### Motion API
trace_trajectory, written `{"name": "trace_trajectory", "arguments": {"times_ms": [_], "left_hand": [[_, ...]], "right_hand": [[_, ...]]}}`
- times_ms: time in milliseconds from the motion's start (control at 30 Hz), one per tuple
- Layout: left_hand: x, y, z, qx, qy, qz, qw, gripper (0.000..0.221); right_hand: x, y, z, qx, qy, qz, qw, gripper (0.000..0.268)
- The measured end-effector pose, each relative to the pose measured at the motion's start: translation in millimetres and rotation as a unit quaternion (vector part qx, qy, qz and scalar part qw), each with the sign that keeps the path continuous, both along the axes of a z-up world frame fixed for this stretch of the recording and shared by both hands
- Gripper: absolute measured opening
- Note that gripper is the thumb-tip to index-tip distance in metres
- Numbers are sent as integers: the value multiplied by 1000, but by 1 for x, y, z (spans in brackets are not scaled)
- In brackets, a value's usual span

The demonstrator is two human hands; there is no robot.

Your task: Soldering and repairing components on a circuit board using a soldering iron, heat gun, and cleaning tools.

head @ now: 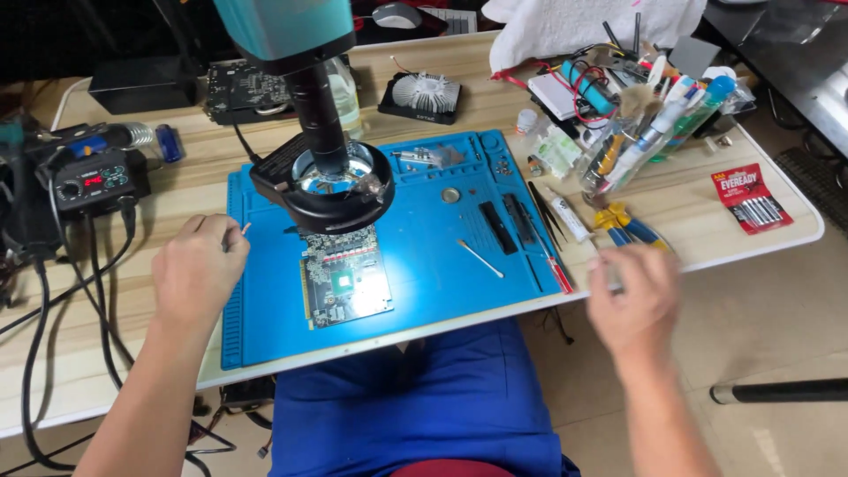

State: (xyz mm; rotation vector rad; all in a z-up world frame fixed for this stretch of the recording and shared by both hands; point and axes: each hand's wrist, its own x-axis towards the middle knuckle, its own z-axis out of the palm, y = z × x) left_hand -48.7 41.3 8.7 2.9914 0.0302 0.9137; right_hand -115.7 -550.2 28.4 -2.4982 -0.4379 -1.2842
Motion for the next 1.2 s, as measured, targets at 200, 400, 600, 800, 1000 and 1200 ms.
{"name": "trace_trajectory", "arguments": {"times_ms": [200,400,600,800,1000,1200], "left_hand": [[-37,-17,49,-234,54,-6,971,22],[-42,-21,59,-652,102,79,747,18],[-48,-20,45,-865,83,38,493,21],[-57,-30,37,-824,103,34,557,32],[-88,-76,71,-637,179,-6,749,26],[-128,-141,76,-545,133,-75,825,10]], "right_hand": [[31,-73,-26,-25,142,-134,980,53],[39,-84,-39,10,162,-110,981,47],[26,-90,-48,-21,118,-106,987,29],[0,-88,-38,76,110,-80,988,28],[-27,-51,-31,508,186,109,834,34],[-100,69,-41,610,315,256,681,27]]}}
